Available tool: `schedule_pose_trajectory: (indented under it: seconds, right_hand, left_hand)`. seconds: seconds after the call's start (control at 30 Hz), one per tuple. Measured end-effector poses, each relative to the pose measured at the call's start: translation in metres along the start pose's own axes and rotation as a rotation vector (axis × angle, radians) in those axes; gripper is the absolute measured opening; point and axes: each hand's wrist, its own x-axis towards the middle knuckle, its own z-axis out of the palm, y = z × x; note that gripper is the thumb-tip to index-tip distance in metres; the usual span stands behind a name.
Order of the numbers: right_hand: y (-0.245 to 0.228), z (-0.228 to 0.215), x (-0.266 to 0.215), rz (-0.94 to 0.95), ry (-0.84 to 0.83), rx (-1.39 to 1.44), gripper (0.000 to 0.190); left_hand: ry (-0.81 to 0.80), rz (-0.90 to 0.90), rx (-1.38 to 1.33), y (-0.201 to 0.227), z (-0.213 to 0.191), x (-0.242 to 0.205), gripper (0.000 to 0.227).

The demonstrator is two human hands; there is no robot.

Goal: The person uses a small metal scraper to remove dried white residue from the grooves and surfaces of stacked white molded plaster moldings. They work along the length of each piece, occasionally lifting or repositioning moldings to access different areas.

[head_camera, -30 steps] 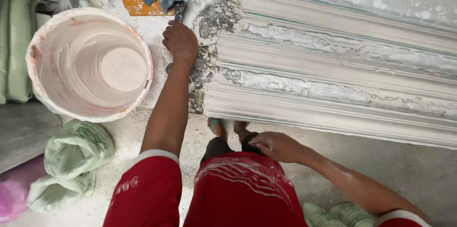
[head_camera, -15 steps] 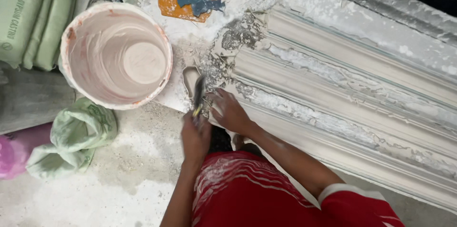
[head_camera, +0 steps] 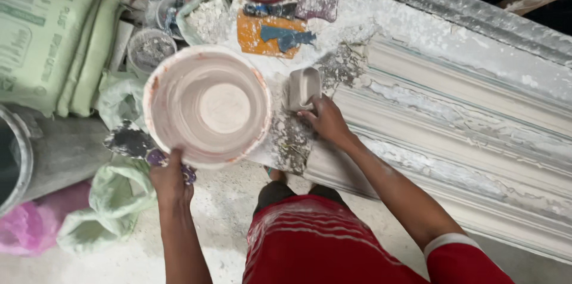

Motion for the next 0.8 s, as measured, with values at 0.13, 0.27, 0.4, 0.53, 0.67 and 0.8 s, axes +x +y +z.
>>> schedule_pose_trajectory:
  seconds: [0.13,0.27,0.4,0.53,0.67,0.8]
  right_hand:
    - [-0.050,-0.026,0.053,-0.071,0.023,0.080,0.039]
    - [-0.040,0.014,0.119,-0.176,0.084,0.000,0.027]
    - [-0.056,0.008,0.137,-0.477,0.218,0.209,0.035]
    - [-0.042,0.010,0.116,-0.229,0.027,0.366,0.059]
    - [-0.003,-0.009,0.052,-0.169,0.139,0.259,0.057]
    - [0.040,-0.018,-0.047,0.014,0.113,0.272,0.042]
  left_hand:
    - [-0.079,-0.030,0.113,0.041,0.027,-0.013,0.026]
    - [-0.117,-0.190,0.060,0.063,0.051,-0.016,0.027]
    - [-0.140,-0.139,0.036,0.059,0.074,-0.005,0.018]
    - [-0.127,-0.183,0.086,0.060,0.077,-0.007,0.017]
    - [-0.158,-0.170,-0.030,0.044,0.086,0.001,0.021]
    - [-0.177,-0.109,-0.012,0.040,0.084,-0.011,0.064]
